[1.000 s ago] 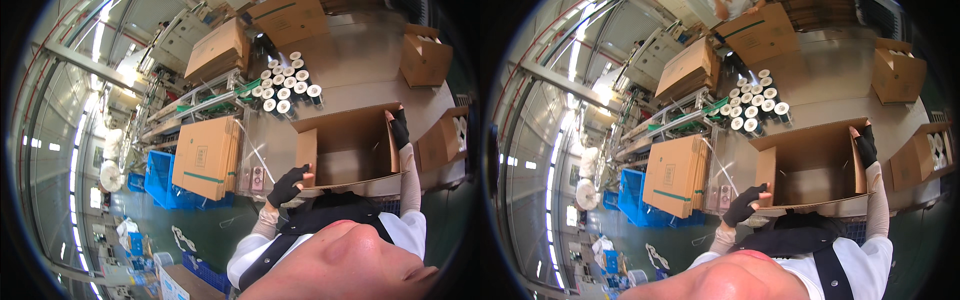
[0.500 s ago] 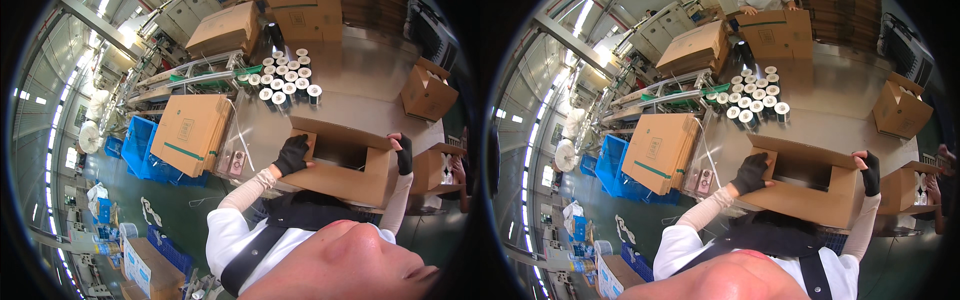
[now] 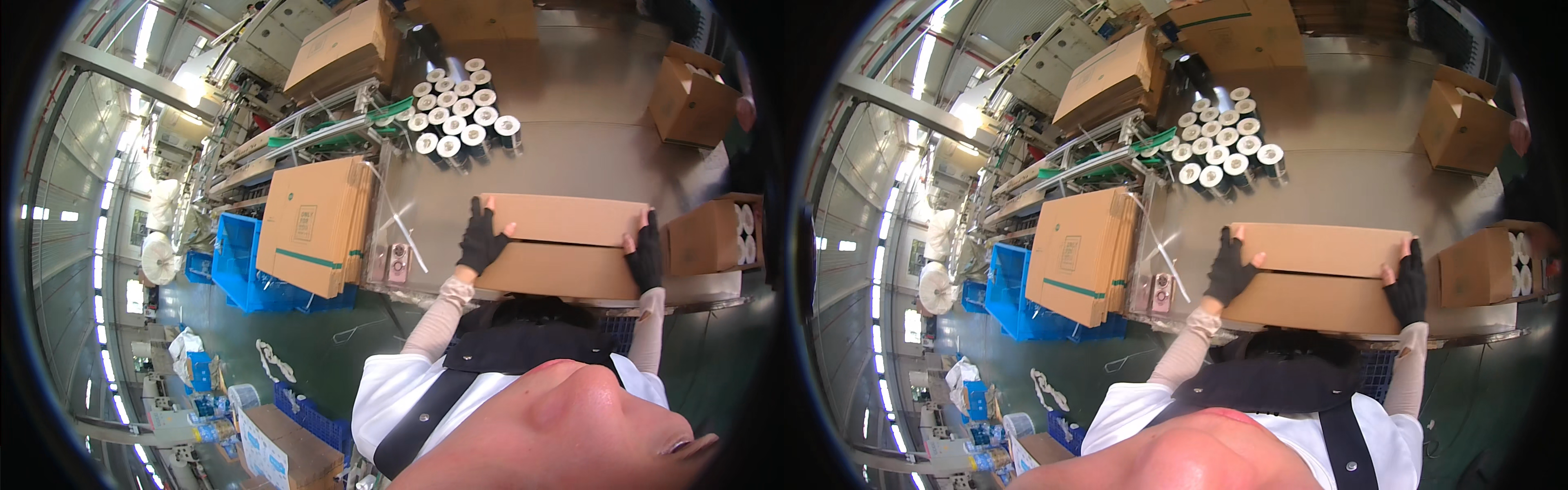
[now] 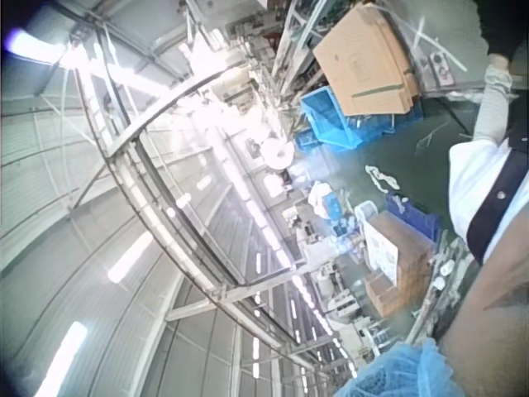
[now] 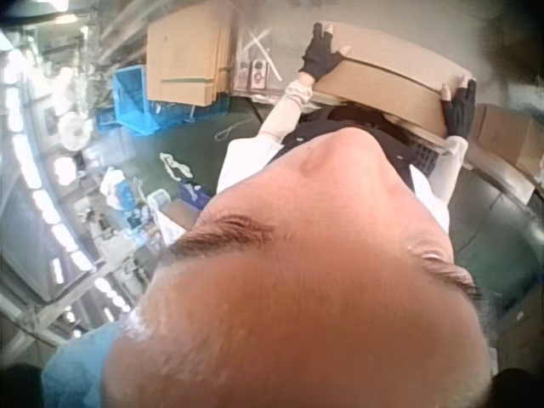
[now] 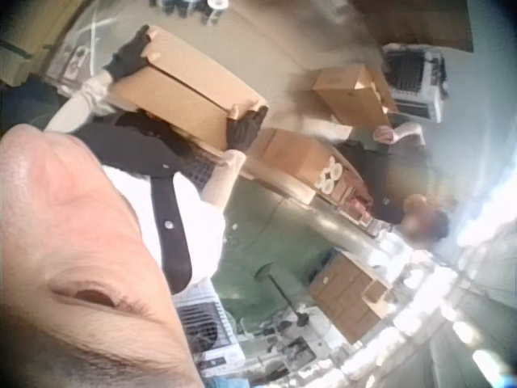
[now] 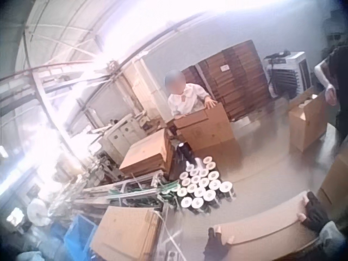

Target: The person assembles a cardboard box and packs multiple cylindrical cans into it from a nearby table. The person then closes the box flaps and places the filled box onto a stack of other boxes.

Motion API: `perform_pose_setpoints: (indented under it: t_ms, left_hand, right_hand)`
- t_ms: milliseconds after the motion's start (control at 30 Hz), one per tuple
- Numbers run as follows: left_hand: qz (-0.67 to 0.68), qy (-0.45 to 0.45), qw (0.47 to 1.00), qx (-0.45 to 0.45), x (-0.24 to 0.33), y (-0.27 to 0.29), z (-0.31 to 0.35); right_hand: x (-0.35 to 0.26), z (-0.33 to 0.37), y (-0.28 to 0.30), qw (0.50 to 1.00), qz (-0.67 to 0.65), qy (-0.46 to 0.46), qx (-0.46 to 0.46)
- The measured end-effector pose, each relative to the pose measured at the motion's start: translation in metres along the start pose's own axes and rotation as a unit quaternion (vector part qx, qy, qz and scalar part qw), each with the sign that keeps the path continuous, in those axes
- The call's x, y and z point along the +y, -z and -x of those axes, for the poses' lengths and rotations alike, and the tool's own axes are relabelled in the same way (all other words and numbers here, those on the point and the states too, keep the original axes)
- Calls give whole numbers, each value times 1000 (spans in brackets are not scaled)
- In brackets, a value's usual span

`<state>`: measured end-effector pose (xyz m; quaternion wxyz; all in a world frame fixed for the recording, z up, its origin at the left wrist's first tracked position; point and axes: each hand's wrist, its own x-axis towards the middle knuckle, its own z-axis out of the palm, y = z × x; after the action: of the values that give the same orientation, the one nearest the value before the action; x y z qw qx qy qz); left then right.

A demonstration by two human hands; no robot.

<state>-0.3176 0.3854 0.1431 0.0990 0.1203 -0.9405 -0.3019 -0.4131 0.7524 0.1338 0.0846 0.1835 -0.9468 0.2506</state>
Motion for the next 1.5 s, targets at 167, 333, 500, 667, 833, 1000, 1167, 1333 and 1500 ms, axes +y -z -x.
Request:
perform_pose_setpoints:
  t_ms: [167,333,500,667,833,1000,1167,1333,1500]
  left_hand:
    - [34,-23,999,14,32,-50,25]
    - [58,13,998,-10,24,-44,21]
    - [108,-7,994,-24,-80,14,4]
    - [-155,154,974,-59,-204,69,-16]
    - [159,296,942,-3,-312,82,69]
    - [652,166,724,-152,-136,-26,25]
    - [452,268,850,-13,-141,-100,51]
    - [182,302,932,-80,-85,-41,25]
    - [401,253,879,57,-160,-67,38]
  right_hand:
    - [93,-33,-3,988,-91,-117,-34]
    - [111,-36,7,842,-520,-116,-81]
    - [29,3,-22,660,-726,-152,-123]
    - [33,74,-125,789,-519,-312,-107]
    - [21,75,-139,771,-517,-320,-188]
    - [128,60,-52,871,-447,-193,-64]
    - [-6,-11,76,837,-539,-61,-75]
    - [-68,-12,77,787,-612,-7,-75]
    - [-195,-44,54,781,-594,67,-181]
